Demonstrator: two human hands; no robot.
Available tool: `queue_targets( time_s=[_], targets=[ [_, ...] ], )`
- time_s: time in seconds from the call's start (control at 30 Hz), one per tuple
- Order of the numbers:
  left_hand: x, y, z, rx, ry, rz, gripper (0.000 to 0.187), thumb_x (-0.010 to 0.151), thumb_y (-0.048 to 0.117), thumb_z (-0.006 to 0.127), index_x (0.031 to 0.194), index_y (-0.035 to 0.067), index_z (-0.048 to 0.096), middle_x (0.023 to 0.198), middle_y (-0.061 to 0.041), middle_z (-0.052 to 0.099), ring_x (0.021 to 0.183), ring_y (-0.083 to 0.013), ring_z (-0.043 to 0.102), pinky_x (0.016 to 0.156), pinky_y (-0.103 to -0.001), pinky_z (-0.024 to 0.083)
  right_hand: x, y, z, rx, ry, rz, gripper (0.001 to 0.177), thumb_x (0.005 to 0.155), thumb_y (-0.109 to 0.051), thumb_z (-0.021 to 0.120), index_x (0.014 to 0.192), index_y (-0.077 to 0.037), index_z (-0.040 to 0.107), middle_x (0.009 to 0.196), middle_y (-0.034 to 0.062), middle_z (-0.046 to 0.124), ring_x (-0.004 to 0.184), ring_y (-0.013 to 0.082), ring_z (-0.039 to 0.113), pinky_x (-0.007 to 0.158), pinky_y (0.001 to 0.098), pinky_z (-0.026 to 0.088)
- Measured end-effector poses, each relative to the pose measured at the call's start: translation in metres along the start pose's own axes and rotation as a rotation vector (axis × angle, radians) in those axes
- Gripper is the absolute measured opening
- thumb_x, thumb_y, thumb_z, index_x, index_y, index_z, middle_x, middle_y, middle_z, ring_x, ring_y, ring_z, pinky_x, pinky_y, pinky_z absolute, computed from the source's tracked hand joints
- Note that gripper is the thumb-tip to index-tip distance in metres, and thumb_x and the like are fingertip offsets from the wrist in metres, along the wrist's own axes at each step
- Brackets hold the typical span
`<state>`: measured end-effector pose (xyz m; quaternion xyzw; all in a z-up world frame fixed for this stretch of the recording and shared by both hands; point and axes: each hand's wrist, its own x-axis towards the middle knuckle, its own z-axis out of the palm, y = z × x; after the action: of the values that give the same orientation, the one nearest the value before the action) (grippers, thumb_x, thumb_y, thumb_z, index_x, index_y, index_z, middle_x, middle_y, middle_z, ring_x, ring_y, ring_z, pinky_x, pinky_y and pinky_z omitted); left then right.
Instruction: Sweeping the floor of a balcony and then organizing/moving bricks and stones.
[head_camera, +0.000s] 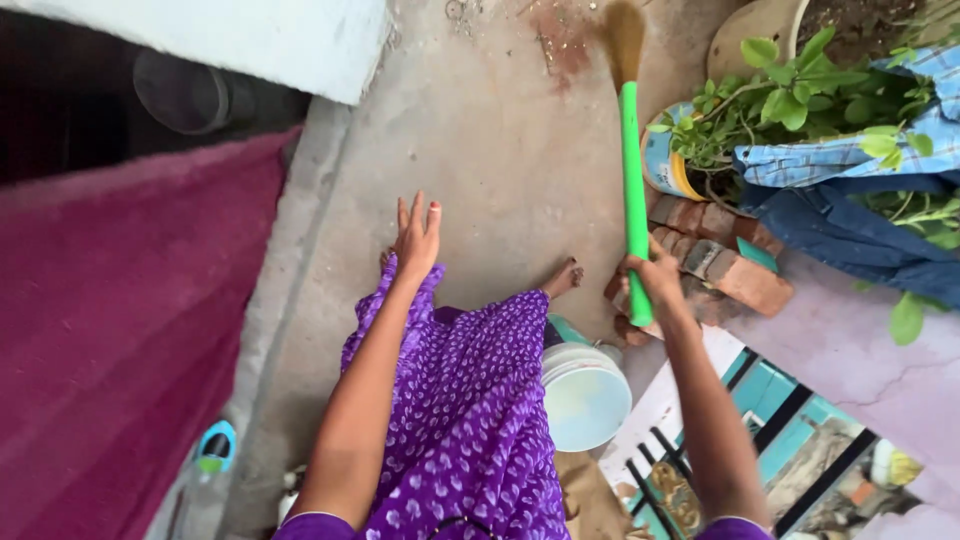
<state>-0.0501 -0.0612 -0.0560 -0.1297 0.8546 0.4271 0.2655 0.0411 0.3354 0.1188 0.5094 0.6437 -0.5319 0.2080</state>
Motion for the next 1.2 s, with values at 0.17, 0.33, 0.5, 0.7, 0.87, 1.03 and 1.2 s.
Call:
queue_targets(
  time_s=[0.17, 0.33, 0.5, 0.7, 0.87, 1.03, 1.2],
  targets=[
    [0.003, 0.068, -0.044, 0.03, -0.136, -0.021, 0.071, 0.099, 0.065, 0.04, 0.157, 0.024, 0.041, 0.169, -0.019, 0.019, 0.147, -0.039, 0.039, 0.115, -0.047, 0.037, 0.01, 0.044, 0.109, 0.762, -0.091, 0.034, 0.024, 0.087, -0.004, 0.064, 0.108, -0.003, 0.052, 0.072, 0.0057, 0.058, 0.053, 0.0143, 0.053, 0.047, 0.0275, 0.046],
    [0.019, 0.082, -0.042, 0.001, -0.195, 0.052, 0.07, 0.101, 0.063, 0.041, 0.157, 0.021, 0.041, 0.169, -0.021, 0.019, 0.148, -0.0384, 0.036, 0.116, -0.045, 0.035, 0.055, 0.061, 0.238, 1.538, -0.234, 0.203, 0.02, 0.087, -0.011, 0.061, 0.075, -0.01, 0.045, 0.062, 0.0041, 0.049, 0.049, 0.0147, 0.047, 0.046, 0.0277, 0.045],
    [0.029, 0.07, -0.046, -0.088, -0.197, 0.145, 0.067, 0.106, 0.055, 0.042, 0.153, 0.008, 0.047, 0.163, -0.025, 0.03, 0.153, -0.0379, 0.028, 0.122, -0.042, 0.028, 0.084, 0.008, 0.305, 1.62, -0.44, 0.411, 0.026, 0.089, 0.007, 0.059, 0.072, -0.008, 0.047, 0.062, 0.0019, 0.047, 0.052, 0.0147, 0.046, 0.05, 0.0286, 0.047],
    [0.039, 0.035, -0.044, -0.077, -0.181, 0.089, 0.065, 0.109, 0.051, 0.034, 0.149, 0.002, 0.05, 0.158, -0.018, 0.046, 0.153, -0.0338, 0.032, 0.124, -0.041, 0.025, 0.087, -0.093, 0.252, 1.863, -0.722, 0.487, 0.008, 0.091, 0.001, 0.061, 0.089, -0.004, 0.054, 0.071, -0.0002, 0.052, 0.054, 0.0059, 0.049, 0.048, 0.0187, 0.046],
    [0.041, 0.026, -0.045, -0.064, -0.198, 0.044, 0.066, 0.107, 0.053, 0.035, 0.148, 0.004, 0.051, 0.158, -0.018, 0.045, 0.152, -0.0333, 0.031, 0.122, -0.041, 0.026, 0.015, -0.098, 0.265, 1.644, -0.587, 0.172, 0.021, 0.086, -0.007, 0.062, 0.108, -0.007, 0.063, 0.066, -0.001, 0.05, 0.049, 0.0073, 0.045, 0.045, 0.0202, 0.041],
    [0.058, 0.025, -0.05, -0.052, -0.203, 0.058, 0.066, 0.107, 0.053, 0.034, 0.149, 0.006, 0.051, 0.157, -0.017, 0.046, 0.152, -0.0337, 0.031, 0.122, -0.041, 0.026, -0.058, -0.064, 0.292, 1.429, -0.35, 0.214, 0.027, 0.079, -0.019, 0.06, 0.106, -0.015, 0.061, 0.064, 0.0002, 0.049, 0.05, 0.0141, 0.046, 0.05, 0.0285, 0.041],
    [0.072, 0.03, -0.067, -0.099, -0.153, 0.06, 0.065, 0.107, 0.052, 0.036, 0.145, 0.003, 0.054, 0.155, -0.019, 0.048, 0.147, -0.0337, 0.04, 0.12, -0.04, 0.03, -0.036, 0.006, 0.335, 1.899, -0.522, 0.633, 0.016, 0.093, -0.009, 0.059, 0.106, -0.003, 0.054, 0.072, 0.0006, 0.049, 0.057, 0.0081, 0.046, 0.054, 0.0226, 0.045]
  ],
)
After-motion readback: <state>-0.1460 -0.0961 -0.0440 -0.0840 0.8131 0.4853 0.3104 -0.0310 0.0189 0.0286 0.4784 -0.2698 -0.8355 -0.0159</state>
